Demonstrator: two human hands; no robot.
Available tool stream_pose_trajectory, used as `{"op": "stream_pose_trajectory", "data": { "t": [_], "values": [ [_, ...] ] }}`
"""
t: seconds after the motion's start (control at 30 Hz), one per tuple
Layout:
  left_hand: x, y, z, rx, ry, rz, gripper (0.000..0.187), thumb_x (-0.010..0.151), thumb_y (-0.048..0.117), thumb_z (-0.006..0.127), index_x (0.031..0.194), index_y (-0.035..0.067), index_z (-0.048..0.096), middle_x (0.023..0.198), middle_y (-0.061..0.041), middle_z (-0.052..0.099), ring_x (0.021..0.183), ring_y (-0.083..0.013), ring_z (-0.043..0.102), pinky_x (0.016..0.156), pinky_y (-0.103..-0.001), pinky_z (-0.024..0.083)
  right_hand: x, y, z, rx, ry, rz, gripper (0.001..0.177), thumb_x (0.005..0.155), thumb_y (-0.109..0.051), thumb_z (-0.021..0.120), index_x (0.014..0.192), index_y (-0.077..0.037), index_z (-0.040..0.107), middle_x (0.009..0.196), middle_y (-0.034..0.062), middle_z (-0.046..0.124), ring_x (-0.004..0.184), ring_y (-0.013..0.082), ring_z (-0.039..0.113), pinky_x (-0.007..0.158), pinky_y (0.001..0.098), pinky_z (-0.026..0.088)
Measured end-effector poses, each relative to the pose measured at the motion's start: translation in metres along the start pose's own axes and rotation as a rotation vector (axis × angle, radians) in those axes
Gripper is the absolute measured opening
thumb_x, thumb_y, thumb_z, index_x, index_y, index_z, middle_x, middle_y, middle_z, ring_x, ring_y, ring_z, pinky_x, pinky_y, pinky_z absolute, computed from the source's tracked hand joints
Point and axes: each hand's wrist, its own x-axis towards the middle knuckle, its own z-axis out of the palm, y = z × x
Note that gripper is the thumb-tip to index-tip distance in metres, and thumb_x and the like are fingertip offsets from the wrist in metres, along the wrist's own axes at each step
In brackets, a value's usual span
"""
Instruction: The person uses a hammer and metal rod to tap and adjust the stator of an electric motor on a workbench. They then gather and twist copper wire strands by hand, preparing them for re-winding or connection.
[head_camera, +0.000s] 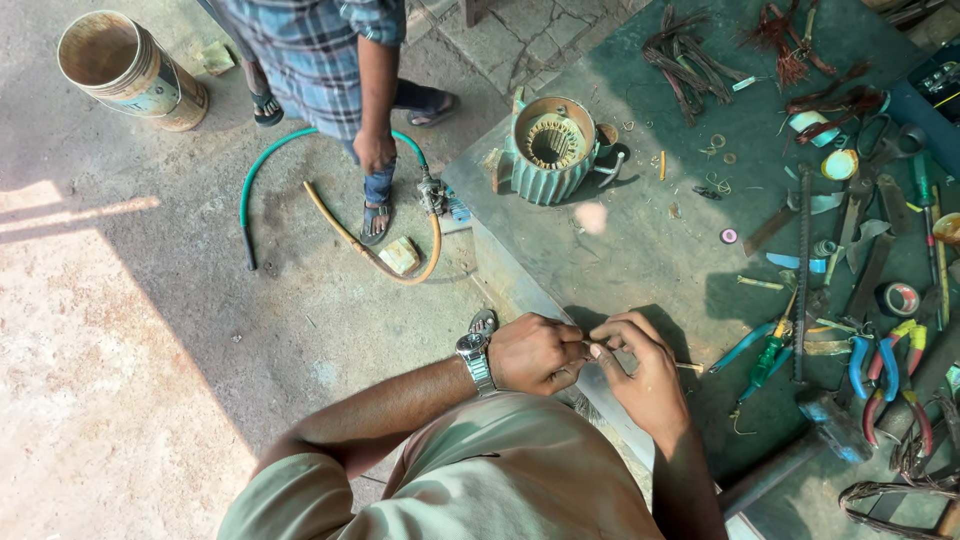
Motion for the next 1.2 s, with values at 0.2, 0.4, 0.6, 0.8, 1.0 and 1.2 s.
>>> {"op": "stream_pose_trajectory", "data": {
  "t": [0.2, 0.4, 0.6, 0.8, 1.0, 1.2],
  "values": [
    [0.002, 0.0, -0.004, -0.252, 0.08, -0.173, 0.015, 0.082, 0.015, 0.072, 0.089, 0.002, 0.071, 0.085, -0.012, 0.07, 0.075, -0.0326, 0.069, 0.069, -0.043, 0.057, -0.008, -0.001, 0.0, -0.162, 0.016, -0.115, 0.011, 0.089, -0.008, 0.072, 0.099, -0.004, 0.07, 0.102, 0.0061, 0.066, 0.093, 0.0245, 0.067, 0.083, 0.0357, 0.05],
    [0.008, 0.006, -0.026, -0.372, 0.067, -0.289, 0.033, 0.082, 0.008, 0.066, 0.114, 0.006, 0.056, 0.068, -0.012, 0.065, 0.063, -0.033, 0.067, 0.061, -0.044, 0.053, -0.004, -0.007, -0.007, -0.333, -0.016, -0.265, 0.019, 0.087, -0.015, 0.071, 0.105, -0.007, 0.071, 0.107, 0.0054, 0.067, 0.103, 0.0258, 0.063, 0.091, 0.0403, 0.041],
    [0.012, 0.015, -0.038, -0.32, 0.104, -0.235, 0.055, 0.081, 0.001, 0.062, 0.132, 0.007, 0.043, 0.068, -0.013, 0.064, 0.064, -0.0374, 0.067, 0.058, -0.048, 0.051, 0.0, -0.009, -0.008, -0.343, -0.023, -0.246, 0.022, 0.091, -0.013, 0.067, 0.111, -0.005, 0.069, 0.114, 0.0071, 0.066, 0.108, 0.027, 0.061, 0.093, 0.0413, 0.041],
    [0.013, 0.018, -0.024, -0.208, 0.139, -0.191, 0.052, 0.082, 0.001, 0.061, 0.131, 0.008, 0.044, 0.074, -0.015, 0.067, 0.068, -0.0386, 0.067, 0.06, -0.05, 0.051, -0.004, 0.008, -0.008, -0.419, -0.101, -0.204, 0.021, 0.095, -0.016, 0.06, 0.11, -0.003, 0.066, 0.111, 0.0115, 0.062, 0.11, 0.0313, 0.056, 0.092, 0.0457, 0.039],
    [0.018, 0.022, -0.002, -0.105, 0.129, -0.175, 0.051, 0.084, 0.004, 0.062, 0.133, 0.007, 0.046, 0.079, -0.016, 0.067, 0.073, -0.0388, 0.067, 0.061, -0.051, 0.05, -0.004, 0.028, -0.014, -0.515, -0.126, -0.255, 0.026, 0.094, -0.02, 0.062, 0.108, 0.002, 0.063, 0.11, 0.0175, 0.059, 0.109, 0.0355, 0.054, 0.09, 0.0479, 0.039],
    [0.005, 0.036, 0.021, 0.13, 0.094, -0.012, 0.055, 0.091, 0.013, 0.06, 0.144, 0.015, 0.045, 0.103, -0.009, 0.07, 0.089, -0.0265, 0.069, 0.069, -0.042, 0.051, -0.019, 0.057, -0.022, -0.289, -0.275, -0.235, 0.018, 0.086, -0.005, 0.058, 0.104, 0.0, 0.062, 0.108, 0.0156, 0.061, 0.107, 0.036, 0.056, 0.091, 0.0457, 0.043]
  ]
}}
